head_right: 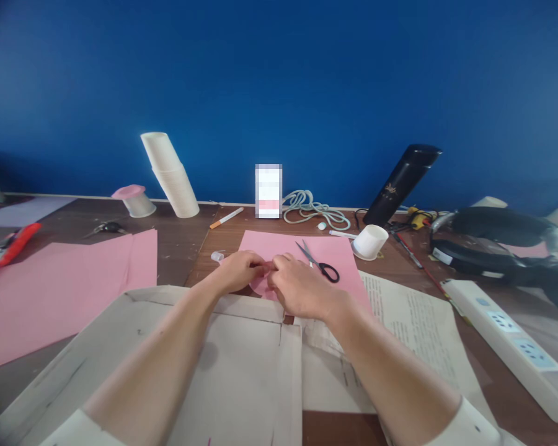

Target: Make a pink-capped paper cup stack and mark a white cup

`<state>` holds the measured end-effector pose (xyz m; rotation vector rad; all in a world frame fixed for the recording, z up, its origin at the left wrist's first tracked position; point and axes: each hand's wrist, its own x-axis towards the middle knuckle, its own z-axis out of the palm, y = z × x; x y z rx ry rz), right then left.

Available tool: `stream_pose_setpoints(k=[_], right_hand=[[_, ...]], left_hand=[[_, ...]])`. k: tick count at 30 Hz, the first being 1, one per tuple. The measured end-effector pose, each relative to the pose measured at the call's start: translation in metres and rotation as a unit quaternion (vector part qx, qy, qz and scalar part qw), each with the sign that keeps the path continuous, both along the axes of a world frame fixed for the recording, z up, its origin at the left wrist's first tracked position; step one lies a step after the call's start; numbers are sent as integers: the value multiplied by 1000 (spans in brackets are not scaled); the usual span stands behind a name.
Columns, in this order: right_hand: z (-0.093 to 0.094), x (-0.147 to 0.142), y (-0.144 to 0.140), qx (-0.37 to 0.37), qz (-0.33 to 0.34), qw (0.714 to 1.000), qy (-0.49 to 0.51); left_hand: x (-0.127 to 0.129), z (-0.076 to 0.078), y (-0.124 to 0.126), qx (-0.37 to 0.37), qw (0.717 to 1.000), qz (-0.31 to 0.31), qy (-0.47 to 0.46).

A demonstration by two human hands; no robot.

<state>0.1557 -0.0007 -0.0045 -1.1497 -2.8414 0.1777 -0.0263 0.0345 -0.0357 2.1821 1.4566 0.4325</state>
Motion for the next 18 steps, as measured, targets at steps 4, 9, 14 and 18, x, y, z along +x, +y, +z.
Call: stream_pose_setpoints(k=[4, 9, 14, 18], right_hand=[[0, 1, 1, 10, -17, 1000, 2], [4, 4, 0, 10, -26, 1000, 11], [0, 4, 1, -5, -20, 1000, 23], [-5, 3, 3, -26, -12, 999, 43]], left_hand=[[0, 2, -1, -3, 1000, 11, 7], [1, 3, -1, -7, 1000, 10, -4], [0, 1, -1, -8, 1000, 9, -12], [0, 0, 0, -7, 1000, 7, -9]])
